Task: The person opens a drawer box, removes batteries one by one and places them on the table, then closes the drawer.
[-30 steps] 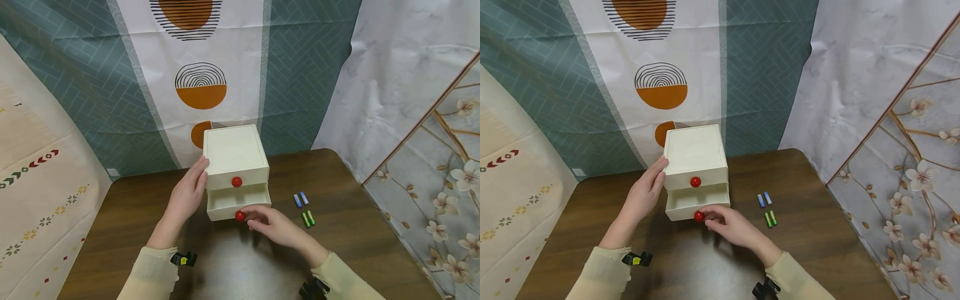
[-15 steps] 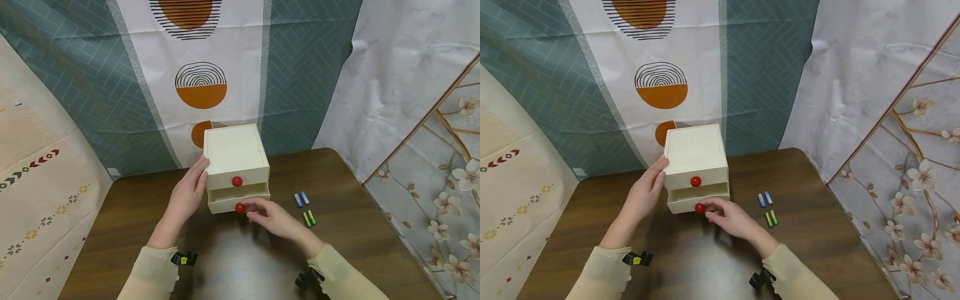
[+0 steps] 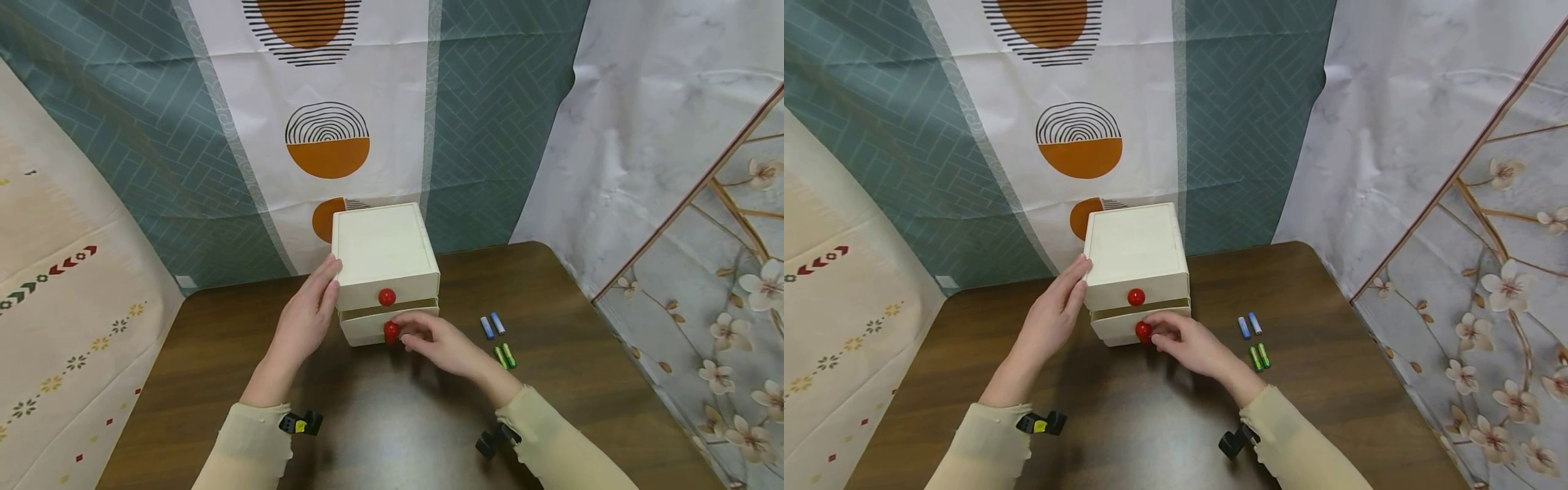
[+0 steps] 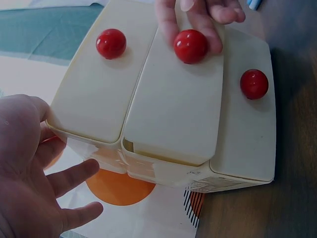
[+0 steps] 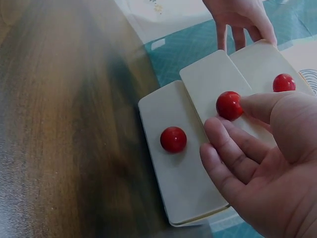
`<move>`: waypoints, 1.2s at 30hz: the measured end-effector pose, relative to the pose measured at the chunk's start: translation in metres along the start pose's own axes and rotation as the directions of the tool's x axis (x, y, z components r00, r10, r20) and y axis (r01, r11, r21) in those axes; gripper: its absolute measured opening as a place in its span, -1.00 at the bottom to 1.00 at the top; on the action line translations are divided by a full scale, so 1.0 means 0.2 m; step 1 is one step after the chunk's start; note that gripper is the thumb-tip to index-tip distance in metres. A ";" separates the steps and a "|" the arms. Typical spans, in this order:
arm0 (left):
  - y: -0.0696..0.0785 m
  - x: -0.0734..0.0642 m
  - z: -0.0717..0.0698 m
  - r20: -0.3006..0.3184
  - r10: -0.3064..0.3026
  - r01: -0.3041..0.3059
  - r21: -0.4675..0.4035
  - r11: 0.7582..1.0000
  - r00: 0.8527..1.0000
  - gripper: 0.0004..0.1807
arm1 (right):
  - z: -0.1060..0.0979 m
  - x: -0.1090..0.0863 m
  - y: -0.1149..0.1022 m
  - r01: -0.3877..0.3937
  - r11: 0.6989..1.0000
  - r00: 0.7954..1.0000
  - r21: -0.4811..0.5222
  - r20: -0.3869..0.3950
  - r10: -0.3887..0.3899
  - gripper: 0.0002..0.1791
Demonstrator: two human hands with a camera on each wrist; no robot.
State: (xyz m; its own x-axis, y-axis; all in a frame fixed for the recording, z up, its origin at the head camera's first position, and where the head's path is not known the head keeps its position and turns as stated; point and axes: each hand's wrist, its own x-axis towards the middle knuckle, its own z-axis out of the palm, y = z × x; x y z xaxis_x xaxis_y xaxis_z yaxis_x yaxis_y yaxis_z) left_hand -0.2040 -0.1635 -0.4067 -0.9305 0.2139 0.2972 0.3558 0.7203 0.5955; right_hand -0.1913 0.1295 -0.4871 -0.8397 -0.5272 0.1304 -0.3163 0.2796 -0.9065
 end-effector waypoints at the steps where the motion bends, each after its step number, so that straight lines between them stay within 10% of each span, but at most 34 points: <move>1: 0.00 0.00 0.00 -0.002 0.003 -0.003 0.001 1.000 1.000 -0.43 | 0.00 0.00 0.00 -0.002 1.000 1.000 0.000 -0.002 0.002 -0.58; 36: -0.02 0.01 0.01 -0.013 0.025 -0.025 -0.001 1.000 1.000 -0.44 | -0.03 0.09 0.02 -0.016 1.000 0.999 0.027 -0.030 0.017 -0.60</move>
State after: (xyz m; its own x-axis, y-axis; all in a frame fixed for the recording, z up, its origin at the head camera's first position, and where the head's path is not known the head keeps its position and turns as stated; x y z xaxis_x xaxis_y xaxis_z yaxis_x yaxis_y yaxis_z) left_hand -0.2067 -0.1650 -0.4096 -0.9200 0.2235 0.3219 0.3794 0.7139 0.5886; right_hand -0.2099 0.1266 -0.4862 -0.8575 -0.4985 0.1271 -0.2910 0.2662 -0.9189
